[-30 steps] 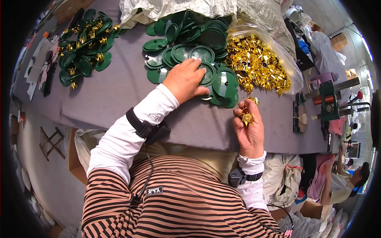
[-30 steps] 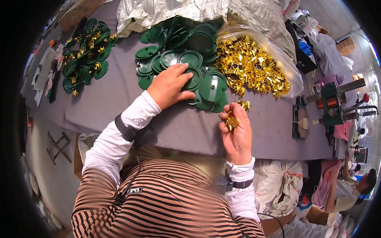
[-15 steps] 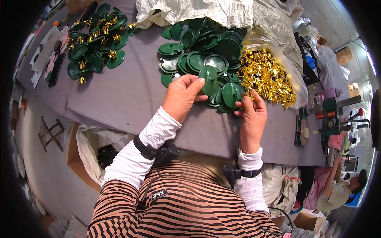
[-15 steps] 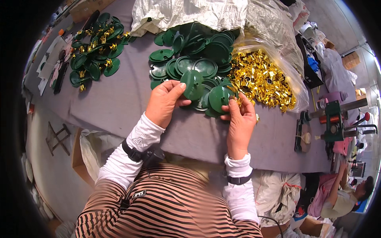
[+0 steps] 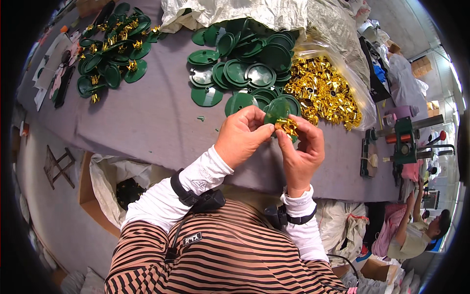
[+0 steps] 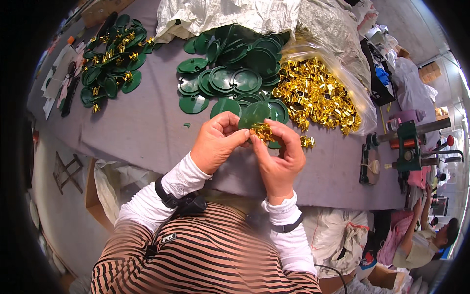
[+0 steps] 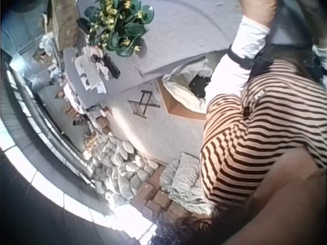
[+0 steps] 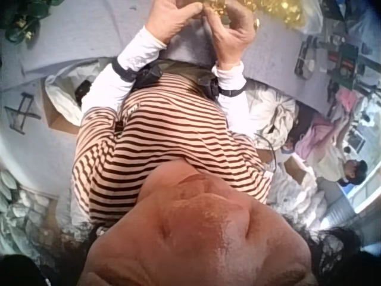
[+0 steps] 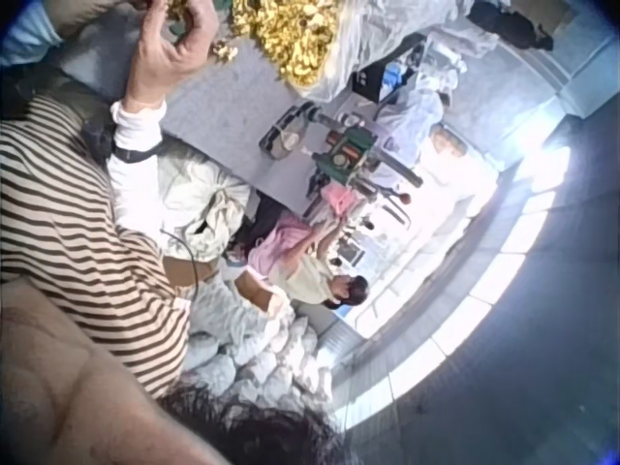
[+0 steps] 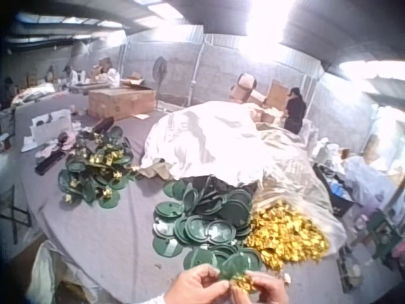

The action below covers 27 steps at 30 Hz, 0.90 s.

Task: The person assembles small gold decorative items onto green plastic circular bases by hand.

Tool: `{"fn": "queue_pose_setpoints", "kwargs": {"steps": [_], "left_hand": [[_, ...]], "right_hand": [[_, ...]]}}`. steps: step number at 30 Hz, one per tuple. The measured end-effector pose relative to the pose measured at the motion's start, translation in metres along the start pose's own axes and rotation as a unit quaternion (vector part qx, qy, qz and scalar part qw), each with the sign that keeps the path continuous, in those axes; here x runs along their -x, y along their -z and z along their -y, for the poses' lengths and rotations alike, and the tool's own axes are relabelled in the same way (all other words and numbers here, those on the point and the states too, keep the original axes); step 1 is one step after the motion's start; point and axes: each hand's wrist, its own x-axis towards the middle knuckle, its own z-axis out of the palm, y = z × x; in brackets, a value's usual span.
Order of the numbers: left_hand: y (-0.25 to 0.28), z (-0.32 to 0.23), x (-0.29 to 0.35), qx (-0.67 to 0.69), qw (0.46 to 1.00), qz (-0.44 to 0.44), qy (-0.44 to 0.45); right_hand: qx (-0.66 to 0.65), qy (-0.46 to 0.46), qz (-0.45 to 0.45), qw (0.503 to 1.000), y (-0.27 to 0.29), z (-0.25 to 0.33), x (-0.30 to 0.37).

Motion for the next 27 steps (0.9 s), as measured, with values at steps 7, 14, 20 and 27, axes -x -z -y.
{"fn": "queue_pose_setpoints", "kwargs": {"steps": [7,14,20,27], "left_hand": [[-0.013,0.0,0.005,-0.074,0.995,-0.045,-0.055],[-0.01,-0.009,0.009,-0.243,0.962,-0.056,-0.114],[-0.01,-0.012,0.017,-0.392,0.832,0.018,-0.393],[-0.006,-0.012,0.013,-0.131,0.983,-0.045,-0.123]], "right_hand": [[0.118,0.022,-0.007,0.993,0.012,0.005,-0.001],[0.215,0.072,0.026,0.974,0.016,0.003,-0.002],[0.205,0.008,0.03,0.978,0.018,0.001,0.011],[0.058,-0.025,-0.03,0.998,0.009,0.012,0.012]]}}
